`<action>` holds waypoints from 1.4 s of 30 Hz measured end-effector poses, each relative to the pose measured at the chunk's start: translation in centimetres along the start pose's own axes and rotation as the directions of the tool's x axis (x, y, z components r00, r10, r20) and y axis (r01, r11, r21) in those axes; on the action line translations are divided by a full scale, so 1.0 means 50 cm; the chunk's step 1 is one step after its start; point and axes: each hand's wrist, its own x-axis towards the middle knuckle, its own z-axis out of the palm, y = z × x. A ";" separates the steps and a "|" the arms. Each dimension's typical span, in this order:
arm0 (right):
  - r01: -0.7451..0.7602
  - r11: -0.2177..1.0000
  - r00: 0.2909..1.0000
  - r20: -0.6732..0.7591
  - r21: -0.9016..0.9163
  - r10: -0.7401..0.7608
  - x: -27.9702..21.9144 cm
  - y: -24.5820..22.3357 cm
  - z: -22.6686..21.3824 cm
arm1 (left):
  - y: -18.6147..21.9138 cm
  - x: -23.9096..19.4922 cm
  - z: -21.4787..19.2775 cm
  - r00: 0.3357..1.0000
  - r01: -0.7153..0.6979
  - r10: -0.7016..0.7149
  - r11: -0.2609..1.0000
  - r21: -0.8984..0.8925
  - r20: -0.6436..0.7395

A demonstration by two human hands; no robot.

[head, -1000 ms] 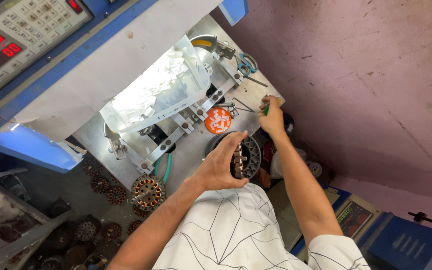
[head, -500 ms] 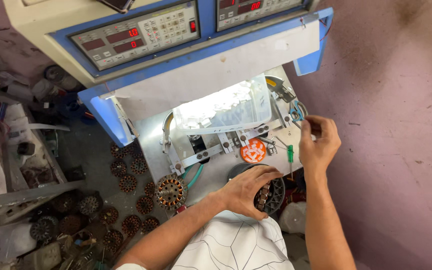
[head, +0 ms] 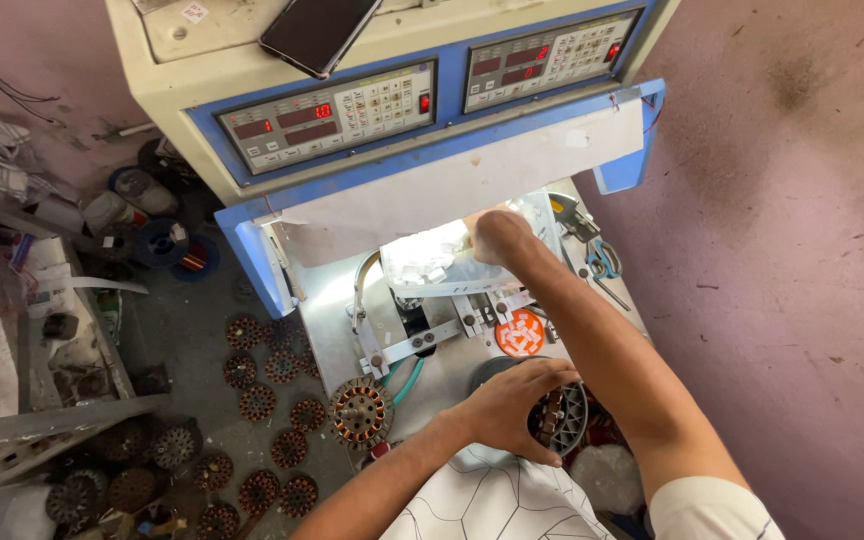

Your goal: The person connects wires and prepares the internal components of fan motors on a workbench, using a screwdriver to arrange the wiring and handling white plastic pieces by hand.

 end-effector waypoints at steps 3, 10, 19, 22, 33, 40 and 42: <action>0.099 0.995 0.987 -0.129 0.015 -0.096 -0.038 0.012 0.009 | 0.002 -0.001 -0.002 1.000 0.011 -0.011 1.000 0.000 -0.001; 0.057 0.817 0.998 -0.024 0.574 -0.052 -0.166 0.000 -0.100 | -0.003 0.002 -0.013 1.000 0.005 -0.004 1.000 -0.017 0.010; 0.055 0.667 0.992 -0.118 0.743 0.050 -0.235 0.028 -0.147 | 0.018 0.010 -0.035 0.981 0.061 -0.086 0.987 -0.148 -0.171; 0.099 0.492 0.984 -0.158 0.865 0.079 -0.250 0.052 -0.133 | 0.040 0.036 -0.070 0.876 0.138 -0.131 0.990 -0.020 -0.464; 0.312 -0.377 0.950 -0.298 0.872 0.096 -0.263 0.054 -0.065 | 0.015 0.190 -0.296 0.757 0.314 -0.104 0.924 0.219 -0.646; 0.260 -0.651 0.961 -0.258 0.713 0.101 -0.247 0.058 -0.036 | 0.015 0.178 -0.301 0.783 0.235 0.043 0.903 0.359 -0.620; 0.186 -0.764 0.976 -0.207 0.618 0.070 -0.225 0.057 -0.031 | 0.019 0.181 -0.300 0.796 0.179 0.081 0.915 0.361 -0.600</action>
